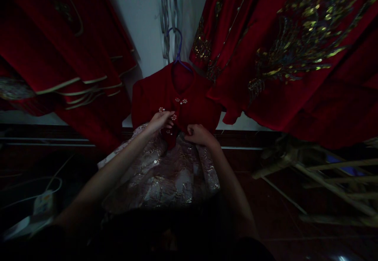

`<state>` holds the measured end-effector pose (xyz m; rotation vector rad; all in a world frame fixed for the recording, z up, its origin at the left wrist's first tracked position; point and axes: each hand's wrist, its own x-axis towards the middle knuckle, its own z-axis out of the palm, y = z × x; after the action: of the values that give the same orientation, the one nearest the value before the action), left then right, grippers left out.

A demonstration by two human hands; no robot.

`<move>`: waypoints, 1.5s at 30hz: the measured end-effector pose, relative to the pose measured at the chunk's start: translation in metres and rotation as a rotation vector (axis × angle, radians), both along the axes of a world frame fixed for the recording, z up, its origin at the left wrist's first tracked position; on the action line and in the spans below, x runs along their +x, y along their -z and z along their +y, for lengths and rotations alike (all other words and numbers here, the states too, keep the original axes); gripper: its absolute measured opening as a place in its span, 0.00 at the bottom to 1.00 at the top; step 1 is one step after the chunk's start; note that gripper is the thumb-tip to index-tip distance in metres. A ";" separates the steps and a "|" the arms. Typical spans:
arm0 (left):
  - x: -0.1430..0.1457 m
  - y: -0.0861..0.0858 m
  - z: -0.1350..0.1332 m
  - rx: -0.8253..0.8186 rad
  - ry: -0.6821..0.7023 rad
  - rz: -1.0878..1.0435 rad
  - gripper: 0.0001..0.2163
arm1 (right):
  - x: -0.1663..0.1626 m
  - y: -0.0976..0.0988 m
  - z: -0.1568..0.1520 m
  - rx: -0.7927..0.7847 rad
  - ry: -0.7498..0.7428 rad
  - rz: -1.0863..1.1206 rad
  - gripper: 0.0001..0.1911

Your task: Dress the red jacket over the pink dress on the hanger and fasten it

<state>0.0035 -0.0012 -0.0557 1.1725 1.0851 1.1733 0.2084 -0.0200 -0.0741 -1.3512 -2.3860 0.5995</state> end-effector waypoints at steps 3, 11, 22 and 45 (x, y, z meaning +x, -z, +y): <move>0.003 -0.051 0.007 0.492 0.136 0.361 0.07 | 0.016 -0.005 0.001 -0.013 0.021 -0.082 0.09; 0.009 -0.089 0.052 0.979 0.144 1.050 0.04 | 0.045 -0.012 0.000 -0.001 0.135 -0.120 0.08; 0.008 -0.072 0.064 1.050 0.244 1.026 0.05 | 0.052 -0.019 -0.003 -0.045 0.108 0.041 0.05; -0.027 -0.088 0.076 1.037 0.297 1.316 0.10 | -0.080 -0.081 0.099 0.271 0.331 0.586 0.40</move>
<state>-0.0240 0.0747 0.0325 3.0375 1.0788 0.5810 0.1279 0.0792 0.0067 -1.2062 -1.6664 0.4726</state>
